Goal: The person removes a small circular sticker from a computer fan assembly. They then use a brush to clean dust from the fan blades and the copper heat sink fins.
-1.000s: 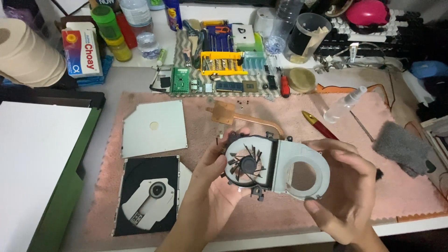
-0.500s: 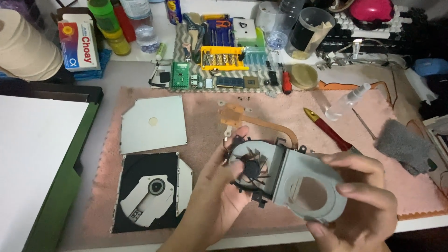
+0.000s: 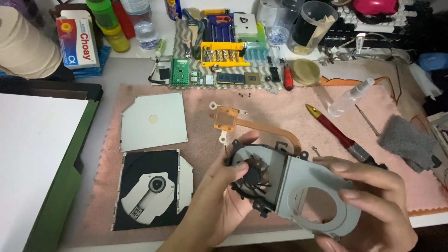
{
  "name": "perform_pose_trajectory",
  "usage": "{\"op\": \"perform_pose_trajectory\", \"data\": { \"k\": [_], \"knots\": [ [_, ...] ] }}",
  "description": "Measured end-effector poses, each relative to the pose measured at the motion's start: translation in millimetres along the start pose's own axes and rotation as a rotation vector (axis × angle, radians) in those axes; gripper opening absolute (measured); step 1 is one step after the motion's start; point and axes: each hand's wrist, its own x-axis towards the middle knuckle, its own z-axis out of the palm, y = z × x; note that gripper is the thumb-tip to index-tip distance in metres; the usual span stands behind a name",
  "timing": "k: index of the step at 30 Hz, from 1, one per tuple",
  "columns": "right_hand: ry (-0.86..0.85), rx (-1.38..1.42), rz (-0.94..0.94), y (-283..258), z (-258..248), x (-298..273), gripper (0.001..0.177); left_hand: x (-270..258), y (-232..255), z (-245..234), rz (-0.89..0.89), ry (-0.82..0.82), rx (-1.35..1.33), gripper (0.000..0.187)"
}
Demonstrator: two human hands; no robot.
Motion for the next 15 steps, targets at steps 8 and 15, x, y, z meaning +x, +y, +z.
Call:
{"op": "perform_pose_trajectory", "data": {
  "k": [8,15],
  "knots": [
    [0.105,0.087,-0.089,25.4,16.3,0.7,0.053,-0.4,-2.4,-2.5,0.07,-0.056,0.034,0.061],
    [0.111,0.071,-0.132,50.9,15.4,2.3,0.055,2.7,-1.0,-6.9,0.1,-0.089,0.039,0.059]
  ]
}}
